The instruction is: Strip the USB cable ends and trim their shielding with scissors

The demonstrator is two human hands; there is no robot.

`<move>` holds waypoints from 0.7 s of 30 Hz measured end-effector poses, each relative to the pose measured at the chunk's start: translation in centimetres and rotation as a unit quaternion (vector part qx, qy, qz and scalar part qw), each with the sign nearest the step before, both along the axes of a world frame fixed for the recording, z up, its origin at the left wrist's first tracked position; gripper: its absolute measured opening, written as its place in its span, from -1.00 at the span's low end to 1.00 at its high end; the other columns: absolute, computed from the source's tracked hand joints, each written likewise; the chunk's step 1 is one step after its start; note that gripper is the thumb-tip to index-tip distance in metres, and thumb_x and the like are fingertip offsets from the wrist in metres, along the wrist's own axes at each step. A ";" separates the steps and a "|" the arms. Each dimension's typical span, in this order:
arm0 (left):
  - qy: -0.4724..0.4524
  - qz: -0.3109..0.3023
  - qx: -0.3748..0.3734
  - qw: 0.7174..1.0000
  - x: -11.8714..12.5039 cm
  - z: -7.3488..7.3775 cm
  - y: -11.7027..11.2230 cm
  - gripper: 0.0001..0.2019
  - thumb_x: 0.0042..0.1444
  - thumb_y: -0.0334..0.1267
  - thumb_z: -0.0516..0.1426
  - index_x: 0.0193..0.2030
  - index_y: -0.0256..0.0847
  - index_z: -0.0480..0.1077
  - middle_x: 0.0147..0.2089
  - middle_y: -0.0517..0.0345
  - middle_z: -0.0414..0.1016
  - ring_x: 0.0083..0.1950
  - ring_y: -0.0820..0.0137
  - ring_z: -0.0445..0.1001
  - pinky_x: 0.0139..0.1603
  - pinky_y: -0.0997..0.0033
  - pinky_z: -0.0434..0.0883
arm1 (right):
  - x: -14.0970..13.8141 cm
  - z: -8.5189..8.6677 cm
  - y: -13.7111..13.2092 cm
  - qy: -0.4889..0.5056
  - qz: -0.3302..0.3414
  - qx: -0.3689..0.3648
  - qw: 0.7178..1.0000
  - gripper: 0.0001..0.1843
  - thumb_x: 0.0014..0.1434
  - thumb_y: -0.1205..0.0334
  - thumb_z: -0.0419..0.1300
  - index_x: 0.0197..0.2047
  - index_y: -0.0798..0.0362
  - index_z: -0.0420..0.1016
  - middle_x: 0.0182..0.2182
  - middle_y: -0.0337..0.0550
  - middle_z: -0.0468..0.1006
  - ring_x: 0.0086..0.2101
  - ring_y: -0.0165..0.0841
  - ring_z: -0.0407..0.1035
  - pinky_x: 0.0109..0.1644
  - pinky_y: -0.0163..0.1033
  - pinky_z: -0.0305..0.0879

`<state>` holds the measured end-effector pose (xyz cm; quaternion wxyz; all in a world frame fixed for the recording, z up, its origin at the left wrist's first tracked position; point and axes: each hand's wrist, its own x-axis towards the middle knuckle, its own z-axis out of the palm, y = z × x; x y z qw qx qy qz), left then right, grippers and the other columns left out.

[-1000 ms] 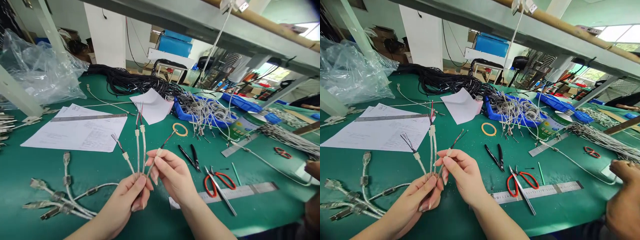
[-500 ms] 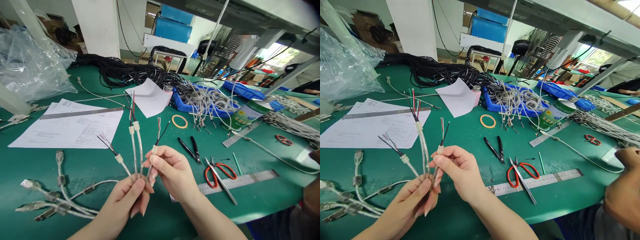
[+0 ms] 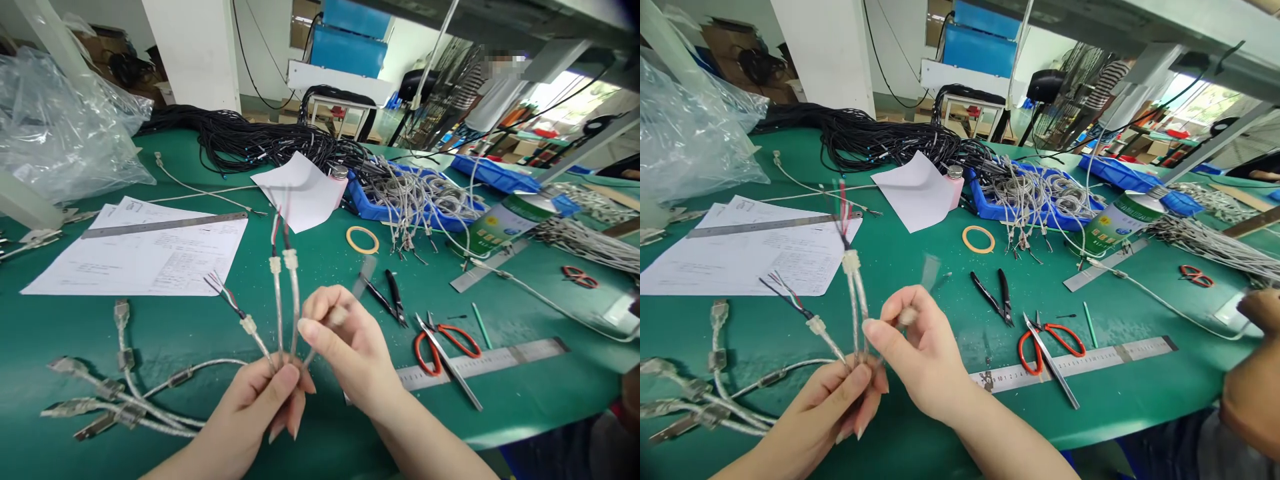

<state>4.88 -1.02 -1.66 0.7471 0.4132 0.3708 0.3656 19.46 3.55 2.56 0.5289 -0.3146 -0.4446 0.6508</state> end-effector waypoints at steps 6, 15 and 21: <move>0.046 -0.072 -0.008 0.996 0.5 0.2 -0.2 -0.51 0.24 0.18 0.02 -0.31 -0.28 0.40 -0.62 0.28 0.29 -0.61 0.56 0.07 -0.56 0.49 0.01 | 0.7 0.5 0.2 -0.038 -0.021 0.026 0.999 -0.82 0.31 0.10 0.20 -0.10 -0.11 0.61 -0.32 -0.28 0.56 -0.31 -0.53 0.35 -0.17 -0.42 0.28; 0.054 -0.062 -0.019 0.996 0.4 0.1 -0.2 -0.48 0.20 0.22 0.04 -0.31 -0.29 0.39 -0.63 0.29 0.27 -0.61 0.56 0.03 -0.57 0.49 0.00 | 0.7 0.9 0.1 -0.048 -0.061 0.069 0.995 -0.79 0.34 0.15 0.17 -0.15 -0.14 0.67 -0.38 -0.31 0.59 -0.25 -0.49 0.45 -0.01 -0.37 0.34; 0.050 -0.055 -0.009 0.997 0.5 0.0 -0.2 -0.50 0.22 0.21 0.03 -0.33 -0.27 0.38 -0.63 0.30 0.26 -0.62 0.56 0.03 -0.56 0.49 0.00 | 0.6 0.9 0.0 -0.037 -0.084 0.065 0.994 -0.86 0.28 0.20 0.25 -0.27 -0.07 0.66 -0.40 -0.27 0.61 -0.29 -0.45 0.48 -0.07 -0.31 0.40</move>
